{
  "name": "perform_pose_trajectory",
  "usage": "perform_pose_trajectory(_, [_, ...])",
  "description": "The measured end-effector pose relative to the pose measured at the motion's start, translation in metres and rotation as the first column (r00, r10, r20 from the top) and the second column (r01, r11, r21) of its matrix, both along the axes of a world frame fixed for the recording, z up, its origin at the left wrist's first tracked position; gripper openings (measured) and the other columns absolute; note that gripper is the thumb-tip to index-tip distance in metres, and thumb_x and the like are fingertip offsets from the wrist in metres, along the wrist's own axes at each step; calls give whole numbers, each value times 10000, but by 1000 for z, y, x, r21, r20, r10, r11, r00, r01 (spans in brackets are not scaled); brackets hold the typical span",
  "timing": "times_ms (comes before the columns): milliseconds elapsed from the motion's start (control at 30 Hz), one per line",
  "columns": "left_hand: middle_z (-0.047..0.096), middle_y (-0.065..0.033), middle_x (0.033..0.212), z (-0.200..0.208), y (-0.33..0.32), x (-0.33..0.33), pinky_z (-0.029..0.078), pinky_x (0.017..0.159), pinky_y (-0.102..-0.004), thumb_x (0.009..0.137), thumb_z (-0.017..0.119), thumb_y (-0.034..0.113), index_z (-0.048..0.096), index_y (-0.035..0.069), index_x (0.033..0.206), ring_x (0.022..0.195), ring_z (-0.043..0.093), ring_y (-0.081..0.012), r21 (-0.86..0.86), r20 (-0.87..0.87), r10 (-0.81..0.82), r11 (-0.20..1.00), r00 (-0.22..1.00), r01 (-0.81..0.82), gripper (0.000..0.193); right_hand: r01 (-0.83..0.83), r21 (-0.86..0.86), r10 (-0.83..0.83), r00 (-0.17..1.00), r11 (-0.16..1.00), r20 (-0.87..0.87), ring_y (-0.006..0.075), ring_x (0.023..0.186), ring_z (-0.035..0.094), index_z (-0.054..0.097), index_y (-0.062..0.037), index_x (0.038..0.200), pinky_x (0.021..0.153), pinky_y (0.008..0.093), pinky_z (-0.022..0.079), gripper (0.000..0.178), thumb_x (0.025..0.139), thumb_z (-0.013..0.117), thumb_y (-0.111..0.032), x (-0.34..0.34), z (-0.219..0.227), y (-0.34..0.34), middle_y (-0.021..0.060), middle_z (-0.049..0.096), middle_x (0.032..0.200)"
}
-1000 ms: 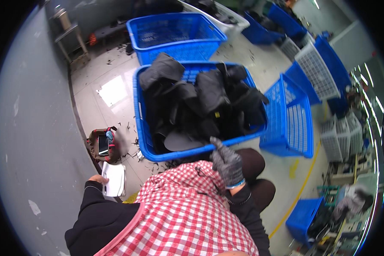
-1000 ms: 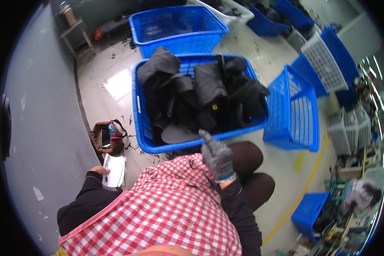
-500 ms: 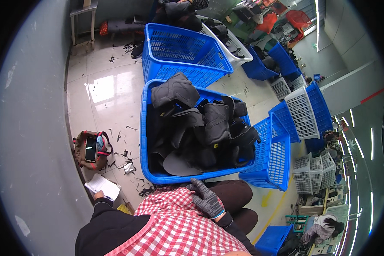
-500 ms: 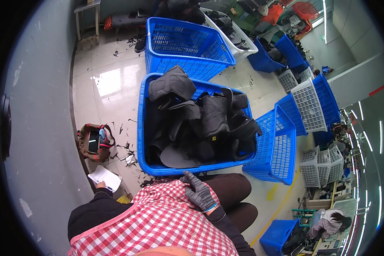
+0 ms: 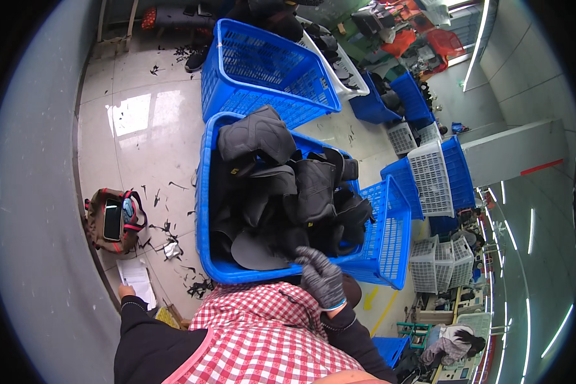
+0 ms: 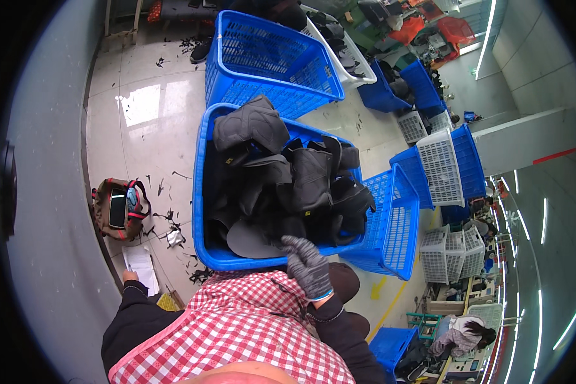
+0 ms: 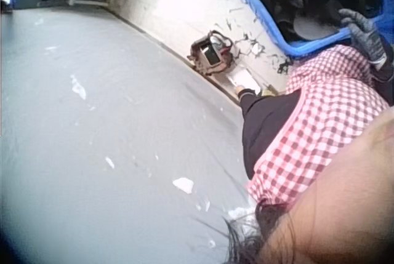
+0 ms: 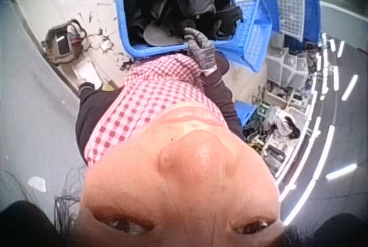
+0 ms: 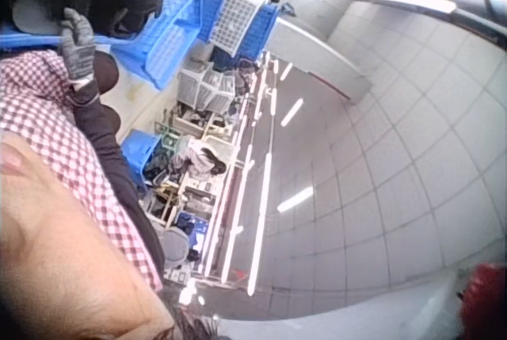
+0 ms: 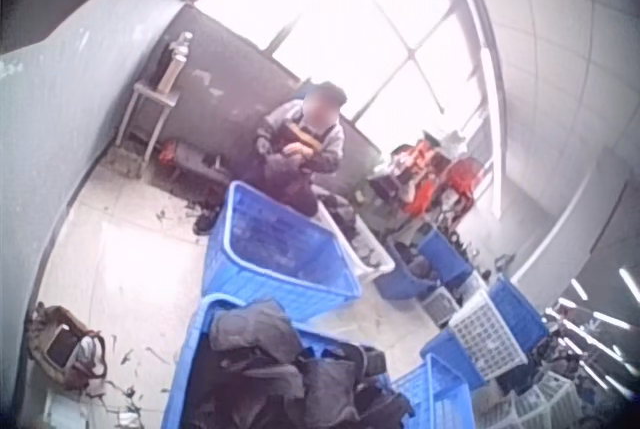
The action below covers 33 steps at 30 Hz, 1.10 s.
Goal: The person trims excess fabric from black shoe uppers using shears, working one at a time while seated on the floor. After trimming, they place the finished uppers into a blue basket and briefly write on a paper before moving the basket.
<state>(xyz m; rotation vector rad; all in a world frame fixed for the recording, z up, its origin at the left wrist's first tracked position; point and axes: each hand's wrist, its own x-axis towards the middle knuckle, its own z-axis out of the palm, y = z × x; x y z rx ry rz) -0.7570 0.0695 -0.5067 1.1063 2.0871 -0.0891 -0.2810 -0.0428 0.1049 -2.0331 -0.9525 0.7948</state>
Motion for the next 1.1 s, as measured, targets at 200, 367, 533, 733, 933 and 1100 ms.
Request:
perform_pose_trajectory(200, [686,-289,1162,23,23,5,517,971,-501,951,478,114,668,-31,1154,1126,638,-473,90,-70,-22,996,997,28,313,-182,288,127,972,940,199,249,1349,546,509,-38,1482,1145,372,413,599,909,678,-3,9,29,68,129,600,1408])
perform_pose_trajectory(367, [689,-244,1211,42,28,13,517,973,-518,1022,371,161,647,-18,1167,1172,645,-421,21,-85,38,999,996,-36,358,-319,53,209,728,946,653,289,1380,518,528,-65,1472,1173,408,380,659,847,738,-41,3,28,70,138,563,1457])
perform_pose_trajectory(533, [670,-205,1244,47,34,15,542,951,-523,1031,387,164,639,26,1176,1199,636,-383,-63,-206,-12,998,979,-1,322,-231,73,134,764,970,631,338,1337,549,612,-52,1377,1135,434,432,578,816,750,-40,10,22,59,162,597,1413])
perform_pose_trajectory(733, [606,-120,1233,59,38,15,571,928,-485,1037,408,164,582,79,1175,1193,608,-315,-22,-463,-65,998,884,61,237,-204,-4,127,594,979,795,338,1268,585,711,-117,1249,1141,491,394,478,774,743,-67,15,29,47,112,668,1308])
perform_pose_trajectory(933, [719,-170,1155,77,74,-15,576,886,-452,973,504,118,718,66,1107,1060,699,-334,-121,-375,-237,971,896,206,258,-91,-92,129,626,992,769,222,1037,707,777,-193,1069,1064,499,391,231,840,768,-171,29,21,4,23,770,1049])
perform_pose_trajectory(1100, [724,-270,997,125,139,42,541,860,-519,925,607,331,748,-33,927,980,687,-458,157,-117,-564,802,817,576,390,223,188,-291,767,956,572,208,729,692,756,-108,1126,717,336,516,197,945,692,-151,67,22,-92,67,737,825])
